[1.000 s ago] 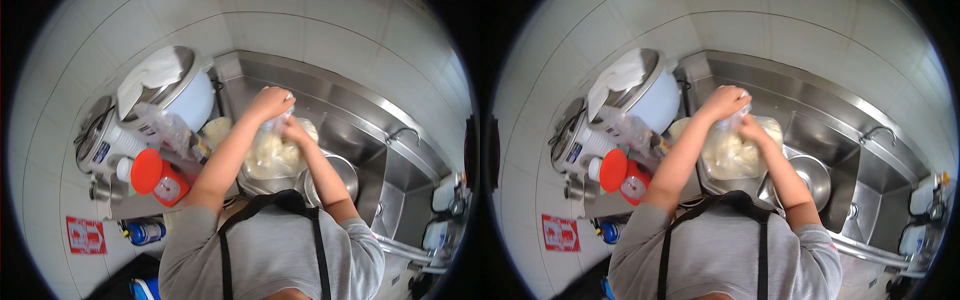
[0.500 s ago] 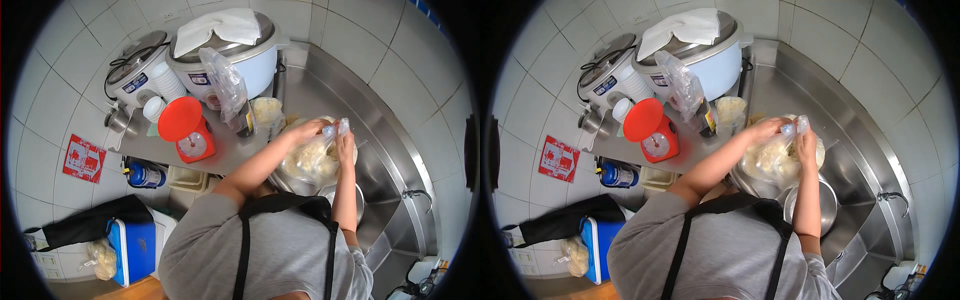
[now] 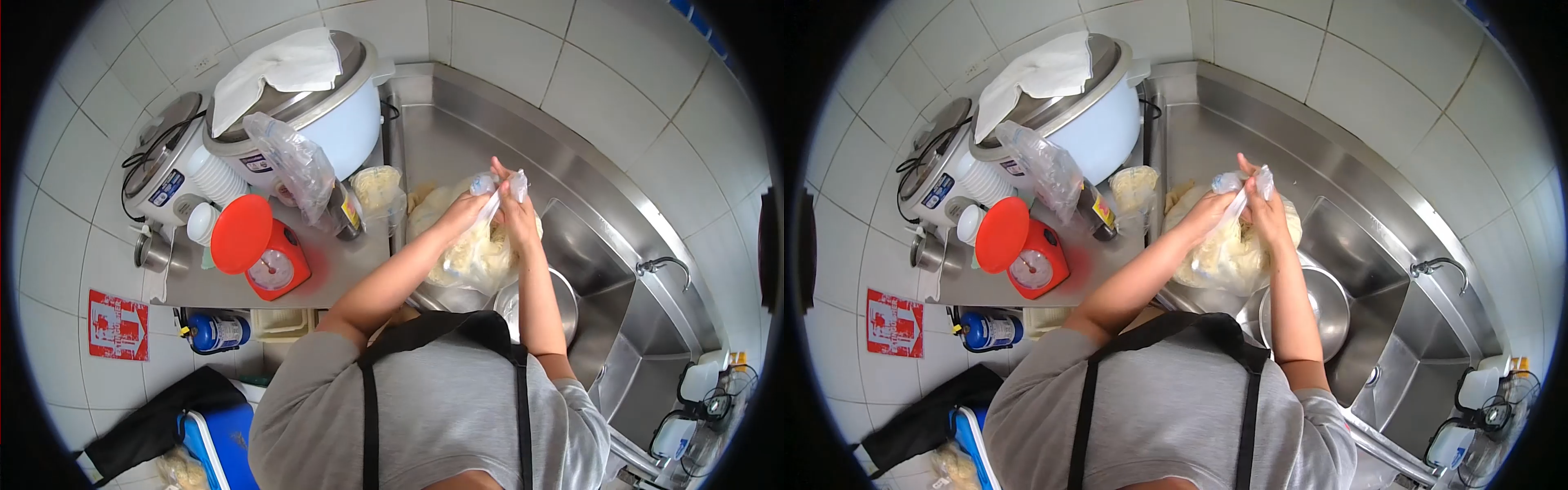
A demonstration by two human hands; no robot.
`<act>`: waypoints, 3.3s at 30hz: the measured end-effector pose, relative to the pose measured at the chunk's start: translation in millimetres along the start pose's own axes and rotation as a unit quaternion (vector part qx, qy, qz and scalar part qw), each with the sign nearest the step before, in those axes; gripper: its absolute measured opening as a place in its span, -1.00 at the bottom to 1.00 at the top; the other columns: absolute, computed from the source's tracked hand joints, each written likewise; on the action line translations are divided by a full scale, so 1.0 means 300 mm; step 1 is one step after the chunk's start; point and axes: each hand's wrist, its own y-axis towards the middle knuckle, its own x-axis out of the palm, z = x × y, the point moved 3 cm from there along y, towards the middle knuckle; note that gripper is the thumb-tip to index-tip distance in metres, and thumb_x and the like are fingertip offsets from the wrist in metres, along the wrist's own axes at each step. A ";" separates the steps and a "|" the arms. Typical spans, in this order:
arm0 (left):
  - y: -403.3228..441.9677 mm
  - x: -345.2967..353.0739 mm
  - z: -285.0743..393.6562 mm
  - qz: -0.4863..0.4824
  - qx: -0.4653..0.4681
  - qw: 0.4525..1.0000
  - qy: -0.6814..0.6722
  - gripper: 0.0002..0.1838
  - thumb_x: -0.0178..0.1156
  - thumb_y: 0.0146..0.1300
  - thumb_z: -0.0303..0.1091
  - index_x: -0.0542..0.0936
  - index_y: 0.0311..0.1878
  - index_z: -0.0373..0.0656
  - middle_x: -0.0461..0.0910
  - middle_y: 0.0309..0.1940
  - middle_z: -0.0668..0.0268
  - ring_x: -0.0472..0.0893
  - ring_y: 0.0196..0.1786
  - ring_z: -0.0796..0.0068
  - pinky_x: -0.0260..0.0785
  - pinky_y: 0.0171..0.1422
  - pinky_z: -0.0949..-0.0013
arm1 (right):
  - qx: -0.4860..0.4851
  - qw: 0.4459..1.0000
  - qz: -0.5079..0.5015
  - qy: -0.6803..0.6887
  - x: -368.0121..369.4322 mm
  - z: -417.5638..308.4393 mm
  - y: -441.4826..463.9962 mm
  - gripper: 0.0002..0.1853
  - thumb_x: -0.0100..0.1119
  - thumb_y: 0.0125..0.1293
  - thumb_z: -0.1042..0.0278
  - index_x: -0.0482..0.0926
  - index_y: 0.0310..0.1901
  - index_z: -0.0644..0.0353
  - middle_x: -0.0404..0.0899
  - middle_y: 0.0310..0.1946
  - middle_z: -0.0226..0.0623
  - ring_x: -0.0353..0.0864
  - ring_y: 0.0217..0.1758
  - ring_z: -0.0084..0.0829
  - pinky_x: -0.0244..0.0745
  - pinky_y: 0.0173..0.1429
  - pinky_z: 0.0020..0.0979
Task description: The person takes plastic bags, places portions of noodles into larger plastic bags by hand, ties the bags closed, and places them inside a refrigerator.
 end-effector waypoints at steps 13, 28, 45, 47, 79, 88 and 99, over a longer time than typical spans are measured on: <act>-0.025 -0.013 0.072 0.034 0.157 0.894 0.419 -0.71 -0.07 0.26 -0.35 0.46 0.00 -0.23 0.59 -0.35 0.07 0.56 -0.25 0.11 0.35 -0.10 0.20 | 0.105 0.985 -0.074 -0.116 -0.045 0.085 0.023 -0.74 0.13 0.13 0.42 0.48 -0.13 0.30 0.44 -0.59 -0.48 0.38 -0.47 -0.61 0.33 -0.31 -0.50; 0.155 0.007 0.109 0.013 -0.020 0.996 0.081 -0.70 -0.01 0.36 -0.12 0.42 -0.40 -0.13 0.36 -0.51 0.45 0.31 -0.54 0.73 0.12 -0.55 0.60 | -0.186 0.972 0.071 -0.129 -0.023 0.016 0.003 -0.66 0.05 -0.06 0.76 0.51 -0.19 0.28 0.37 -0.39 -0.27 0.39 -0.35 -0.38 0.31 -0.23 -0.47; 0.455 -0.050 0.088 0.079 -0.256 0.884 -0.382 -0.65 -0.26 0.32 -0.36 0.22 -0.64 -0.05 0.03 -0.80 0.46 0.03 -0.78 0.60 -0.08 -0.63 0.48 | -0.180 0.888 -0.054 -0.420 -0.099 -0.111 0.083 -0.76 0.04 0.25 0.17 0.56 -0.42 0.14 0.27 -0.44 -0.36 0.20 -0.22 -0.32 0.02 -0.03 -0.29; 0.463 -0.169 -0.028 0.156 -0.233 0.883 -0.377 -0.64 -0.29 0.31 -0.35 0.19 -0.67 -0.03 -0.03 -0.83 0.49 -0.04 -0.81 0.61 -0.16 -0.67 0.50 | -0.194 0.861 -0.059 -0.467 -0.126 -0.021 -0.037 -0.78 0.03 0.26 0.19 0.57 -0.36 0.14 0.30 -0.42 -0.35 0.21 -0.22 -0.29 0.02 0.00 -0.27; 0.022 0.070 0.210 0.155 0.126 0.933 0.298 -0.38 -0.04 0.25 0.23 0.40 -0.62 -0.19 0.32 -0.76 0.44 0.29 -0.71 0.66 0.10 -0.64 0.49 | -0.078 0.987 -0.105 -0.089 0.013 0.004 -0.009 -0.78 0.06 0.29 0.32 0.48 -0.41 0.31 0.51 -0.49 -0.33 0.46 -0.38 -0.46 0.33 -0.22 -0.41; 0.156 -0.063 0.104 0.131 -0.072 0.976 -0.155 -0.35 -0.26 0.18 0.44 0.04 -0.70 0.07 -0.08 -0.80 0.57 -0.12 -0.79 0.66 -0.31 -0.71 0.48 | 0.021 0.951 -0.060 0.303 -0.059 0.055 -0.034 -0.77 -0.08 0.38 0.33 0.31 -0.46 0.16 0.28 -0.57 -0.45 0.25 -0.47 -0.55 0.29 -0.11 -0.45; 0.001 0.042 0.151 0.057 -0.010 0.996 0.065 -0.38 -0.21 0.34 0.20 0.02 -0.75 0.04 -0.05 -0.83 0.54 -0.11 -0.79 0.68 -0.32 -0.71 0.49 | 0.104 0.981 0.065 0.150 -0.026 0.138 -0.074 -0.89 0.05 0.31 0.40 0.46 -0.35 0.23 0.31 -0.65 -0.53 0.23 -0.62 -0.65 0.24 -0.47 -0.54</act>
